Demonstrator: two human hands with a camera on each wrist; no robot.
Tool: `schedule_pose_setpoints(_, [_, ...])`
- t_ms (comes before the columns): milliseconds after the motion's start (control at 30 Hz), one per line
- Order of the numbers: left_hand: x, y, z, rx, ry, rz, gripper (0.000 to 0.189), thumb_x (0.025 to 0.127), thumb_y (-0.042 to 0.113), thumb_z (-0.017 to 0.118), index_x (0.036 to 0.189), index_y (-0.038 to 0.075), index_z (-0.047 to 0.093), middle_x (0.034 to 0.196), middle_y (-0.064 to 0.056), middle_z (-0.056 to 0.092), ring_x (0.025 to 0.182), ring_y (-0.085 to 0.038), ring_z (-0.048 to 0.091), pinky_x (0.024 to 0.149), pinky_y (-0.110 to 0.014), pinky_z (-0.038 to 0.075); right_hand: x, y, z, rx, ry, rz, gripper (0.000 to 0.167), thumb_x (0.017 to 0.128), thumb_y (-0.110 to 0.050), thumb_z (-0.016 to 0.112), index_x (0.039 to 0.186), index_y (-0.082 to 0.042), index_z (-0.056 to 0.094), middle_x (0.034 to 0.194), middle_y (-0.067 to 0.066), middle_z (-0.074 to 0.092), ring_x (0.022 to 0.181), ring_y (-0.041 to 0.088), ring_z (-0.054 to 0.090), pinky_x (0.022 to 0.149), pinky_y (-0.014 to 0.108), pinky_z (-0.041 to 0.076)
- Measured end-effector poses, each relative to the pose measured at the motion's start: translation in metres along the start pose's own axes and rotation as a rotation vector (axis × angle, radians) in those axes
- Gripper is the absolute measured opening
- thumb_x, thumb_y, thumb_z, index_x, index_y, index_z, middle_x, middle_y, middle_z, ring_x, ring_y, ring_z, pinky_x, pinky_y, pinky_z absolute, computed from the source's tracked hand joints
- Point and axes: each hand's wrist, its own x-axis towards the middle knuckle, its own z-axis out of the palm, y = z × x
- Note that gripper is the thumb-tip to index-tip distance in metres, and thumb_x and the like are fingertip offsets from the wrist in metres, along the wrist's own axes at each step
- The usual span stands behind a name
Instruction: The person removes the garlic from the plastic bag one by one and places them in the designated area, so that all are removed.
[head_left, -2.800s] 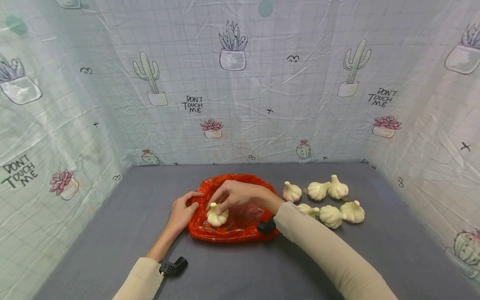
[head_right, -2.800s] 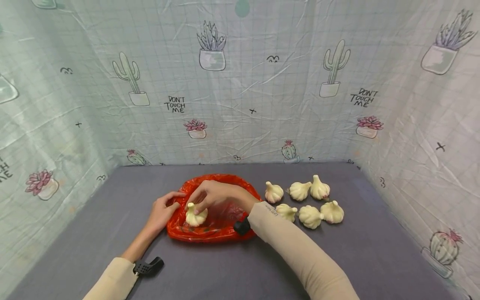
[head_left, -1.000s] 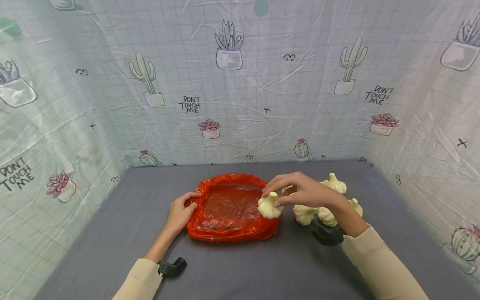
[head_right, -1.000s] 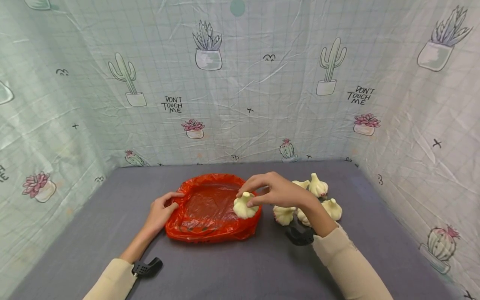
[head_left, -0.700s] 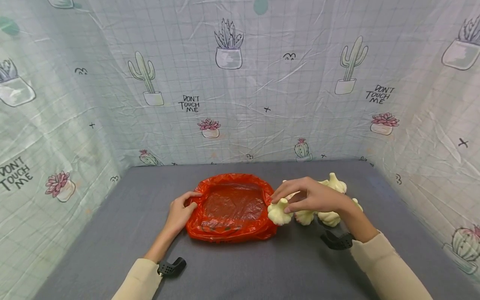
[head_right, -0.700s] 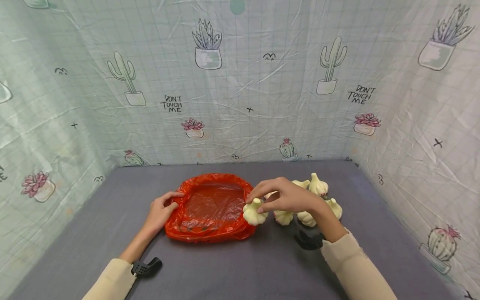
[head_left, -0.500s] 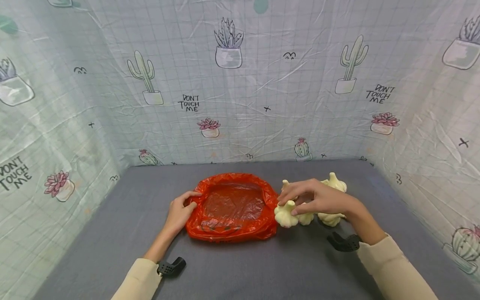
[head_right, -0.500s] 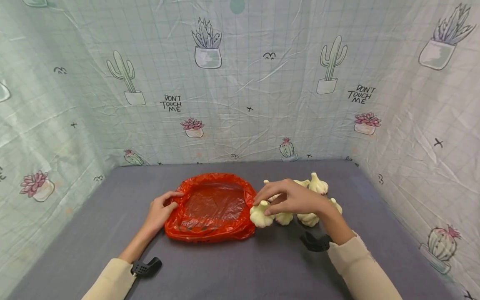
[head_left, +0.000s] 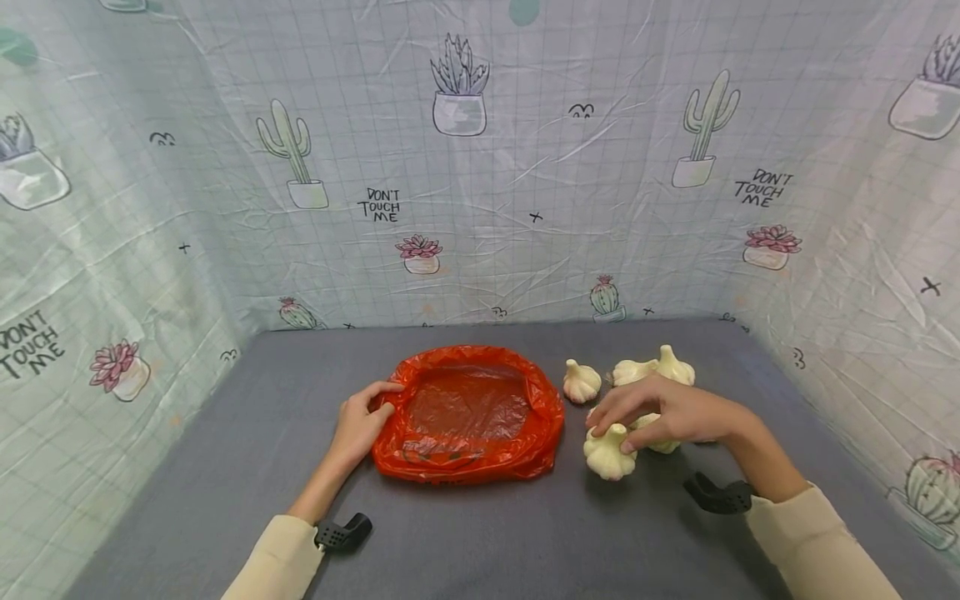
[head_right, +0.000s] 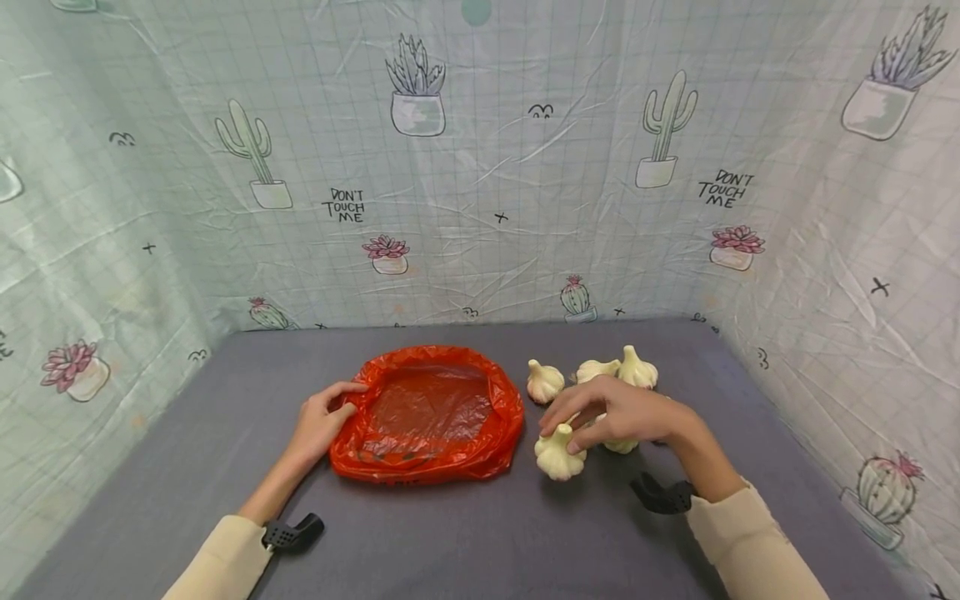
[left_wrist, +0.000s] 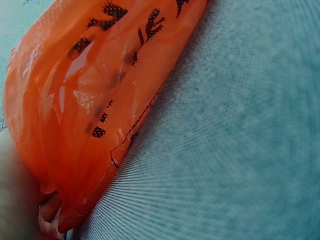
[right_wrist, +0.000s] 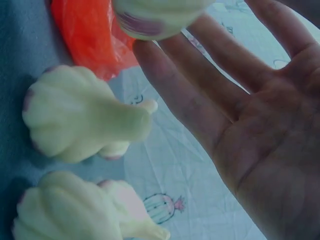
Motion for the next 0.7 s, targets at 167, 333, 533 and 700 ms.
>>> schedule_pose_setpoints(167, [0.0, 0.001, 0.0, -0.006, -0.006, -0.004, 0.035, 0.094, 0.003, 0.06, 0.122, 0.018, 0.075, 0.125, -0.009, 0.072, 0.096, -0.022, 0.057, 0.078, -0.025, 0.043, -0.007, 0.003, -0.001, 0.058, -0.078, 0.021, 0.031, 0.093, -0.004, 0.072, 0.125, -0.004, 0.074, 0.131, 0.023, 0.068, 0.129, 0.012, 0.062, 0.101, 0.029, 0.054])
schedule_pose_setpoints(333, [-0.001, 0.004, -0.003, -0.004, -0.006, -0.005, 0.034, 0.095, 0.003, 0.059, 0.123, 0.017, 0.075, 0.13, -0.009, 0.071, 0.102, -0.023, 0.059, 0.08, -0.025, 0.044, -0.007, 0.01, 0.001, 0.082, -0.159, 0.014, 0.03, 0.092, -0.005, 0.074, 0.122, -0.001, 0.074, 0.128, 0.029, 0.068, 0.127, 0.016, 0.064, 0.102, 0.03, 0.054])
schedule_pose_setpoints(533, [-0.001, 0.005, -0.003, 0.0, -0.011, -0.004, 0.034, 0.095, 0.004, 0.059, 0.123, 0.017, 0.074, 0.125, -0.01, 0.072, 0.092, -0.023, 0.055, 0.077, -0.026, 0.042, -0.006, 0.016, 0.006, 0.1, -0.227, 0.045, 0.031, 0.093, -0.008, 0.074, 0.123, 0.0, 0.074, 0.129, 0.029, 0.068, 0.128, 0.02, 0.064, 0.103, 0.03, 0.054])
schedule_pose_setpoints(700, [-0.002, 0.003, -0.002, -0.001, -0.017, -0.006, 0.035, 0.095, 0.003, 0.059, 0.123, 0.018, 0.074, 0.123, -0.011, 0.072, 0.092, -0.022, 0.055, 0.077, -0.026, 0.043, -0.005, 0.021, 0.009, 0.104, -0.241, 0.09, 0.032, 0.091, -0.007, 0.074, 0.122, 0.001, 0.074, 0.13, 0.028, 0.068, 0.129, 0.022, 0.064, 0.103, 0.03, 0.054])
